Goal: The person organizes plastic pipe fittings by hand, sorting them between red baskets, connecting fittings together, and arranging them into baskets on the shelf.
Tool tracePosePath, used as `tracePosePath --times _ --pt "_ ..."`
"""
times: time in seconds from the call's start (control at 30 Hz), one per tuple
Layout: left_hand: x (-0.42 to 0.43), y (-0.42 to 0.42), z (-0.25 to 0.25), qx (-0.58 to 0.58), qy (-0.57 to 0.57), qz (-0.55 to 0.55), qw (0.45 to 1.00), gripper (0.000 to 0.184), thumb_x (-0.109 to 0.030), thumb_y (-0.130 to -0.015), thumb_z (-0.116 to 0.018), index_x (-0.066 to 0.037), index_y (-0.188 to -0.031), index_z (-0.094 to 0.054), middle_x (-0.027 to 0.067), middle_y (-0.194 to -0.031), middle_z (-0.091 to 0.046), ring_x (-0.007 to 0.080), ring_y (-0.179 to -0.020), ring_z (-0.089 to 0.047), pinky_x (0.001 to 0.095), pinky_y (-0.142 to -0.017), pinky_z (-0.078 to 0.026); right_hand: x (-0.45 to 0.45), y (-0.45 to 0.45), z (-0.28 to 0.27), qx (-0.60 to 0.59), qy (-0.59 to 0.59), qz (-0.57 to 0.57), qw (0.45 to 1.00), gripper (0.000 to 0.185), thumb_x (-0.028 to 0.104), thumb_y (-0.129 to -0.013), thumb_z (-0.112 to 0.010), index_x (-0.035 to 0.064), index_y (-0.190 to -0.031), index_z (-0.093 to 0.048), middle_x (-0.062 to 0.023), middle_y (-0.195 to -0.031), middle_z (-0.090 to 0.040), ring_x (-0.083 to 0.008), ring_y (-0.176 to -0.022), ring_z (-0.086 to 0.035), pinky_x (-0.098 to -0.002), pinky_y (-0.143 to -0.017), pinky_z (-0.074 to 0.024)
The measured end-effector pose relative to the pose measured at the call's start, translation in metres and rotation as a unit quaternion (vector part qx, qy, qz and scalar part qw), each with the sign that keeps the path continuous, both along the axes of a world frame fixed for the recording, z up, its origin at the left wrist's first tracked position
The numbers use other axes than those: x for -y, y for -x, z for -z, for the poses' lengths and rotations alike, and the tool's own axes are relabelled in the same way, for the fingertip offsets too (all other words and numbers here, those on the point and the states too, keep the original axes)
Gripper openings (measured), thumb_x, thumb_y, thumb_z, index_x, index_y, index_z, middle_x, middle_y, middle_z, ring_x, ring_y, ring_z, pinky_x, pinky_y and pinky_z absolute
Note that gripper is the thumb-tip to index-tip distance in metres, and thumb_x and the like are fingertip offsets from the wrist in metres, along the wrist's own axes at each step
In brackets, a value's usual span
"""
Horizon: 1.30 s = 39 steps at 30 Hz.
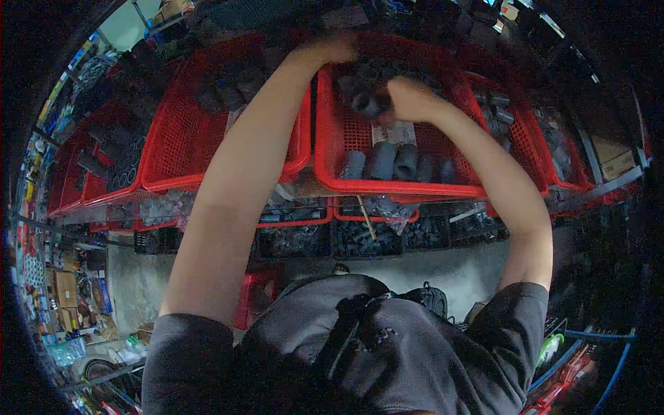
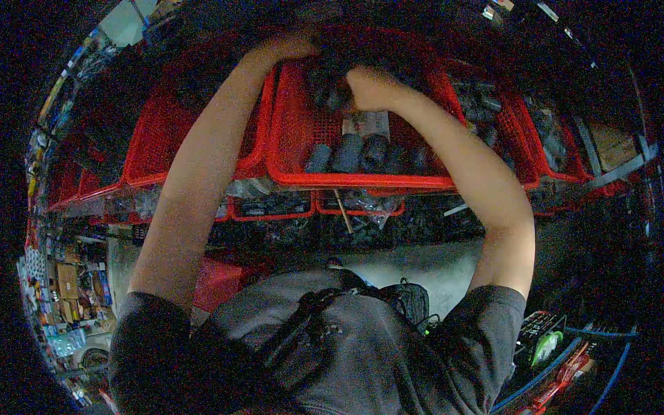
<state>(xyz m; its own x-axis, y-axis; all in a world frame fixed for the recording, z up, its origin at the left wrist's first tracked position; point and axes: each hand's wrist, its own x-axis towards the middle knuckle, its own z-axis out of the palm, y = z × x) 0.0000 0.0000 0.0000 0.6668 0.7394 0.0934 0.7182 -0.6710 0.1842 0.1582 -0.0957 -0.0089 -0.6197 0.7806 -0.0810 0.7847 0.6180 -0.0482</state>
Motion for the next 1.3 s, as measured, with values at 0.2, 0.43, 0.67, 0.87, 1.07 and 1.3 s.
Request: tracePosePath --times 0.2,0.43,0.67,0.87,1.07,1.3 --pt "-0.04 -0.013 0.031 0.061 -0.064 -0.038 0.995 0.026 -0.026 -0.065 -0.052 -0.007 -0.081 -0.061 0.0102 -0.08 -0.06 0.0205 -0.072 -0.056 0.0354 -0.067 -0.042 -0.03 -0.032 0.009 -0.187 -0.037 0.073 0.979 0.045 0.031 -0.056 -0.065 -0.0015 -0.086 -0.056 -0.0137 -0.081 -0.059 -0.0217 -0.073 -0.056 -0.0318 -0.068 -0.0425" --pt "-0.034 -0.009 0.022 0.138 0.088 0.107 0.981 0.02 -0.023 -0.065 -0.051 -0.005 -0.068 -0.059 0.0048 -0.065 -0.057 0.015 -0.057 -0.049 0.0306 -0.058 -0.04 -0.038 -0.037 0.001 -0.239 0.022 0.092 0.966 0.049 0.032 -0.059 -0.061 0.0003 -0.096 -0.053 -0.0139 -0.088 -0.057 -0.0222 -0.081 -0.054 -0.0304 -0.073 -0.0408" --pt "0.035 -0.004 -0.023 0.214 0.164 0.1 0.958 0.021 -0.027 -0.07 -0.051 -0.008 -0.074 -0.059 0.0022 -0.064 -0.055 0.0124 -0.058 -0.049 0.0281 -0.054 -0.041 -0.036 -0.033 -0.002 -0.258 -0.061 0.124 0.956 0.055 0.025 -0.06 -0.062 0.0008 -0.106 -0.046 -0.0136 -0.103 -0.052 -0.0211 -0.093 -0.05 -0.0293 -0.08 -0.0378" --pt "0.001 -0.002 -0.027 0.26 0.178 0.022 0.949 0.047 -0.032 -0.073 -0.056 -0.011 -0.114 -0.044 0.0111 -0.118 -0.041 0.021 -0.108 -0.038 0.0333 -0.094 -0.024 -0.05 -0.039 0.0 -0.432 -0.156 0.118 0.88 0.062 0.025 -0.058 -0.07 -0.0029 -0.107 -0.044 -0.0145 -0.103 -0.052 -0.0223 -0.096 -0.049 -0.0298 -0.083 -0.0374" --pt "-0.014 -0.016 0.004 0.36 0.107 -0.034 0.926 0.03 -0.033 -0.07 -0.054 -0.01 -0.089 -0.057 0.0048 -0.08 -0.057 0.0151 -0.07 -0.056 0.0293 -0.056 -0.047 -0.05 -0.041 0.003 -0.476 -0.185 0.104 0.854 0.063 0.028 -0.059 -0.07 -0.0013 -0.108 -0.044 -0.0139 -0.103 -0.052 -0.0228 -0.097 -0.048 -0.0303 -0.084 -0.0371" --pt "-0.053 -0.016 0.022 0.162 -0.086 0.025 0.983 0.034 -0.027 -0.063 -0.058 -0.006 -0.09 -0.058 0.0109 -0.085 -0.059 0.023 -0.076 -0.056 0.0365 -0.066 -0.045 -0.032 -0.027 -0.009 -0.342 -0.084 0.122 0.928 0.06 0.029 -0.06 -0.068 0.0 -0.107 -0.045 -0.0162 -0.103 -0.051 -0.0257 -0.094 -0.05 -0.0337 -0.08 -0.0392"
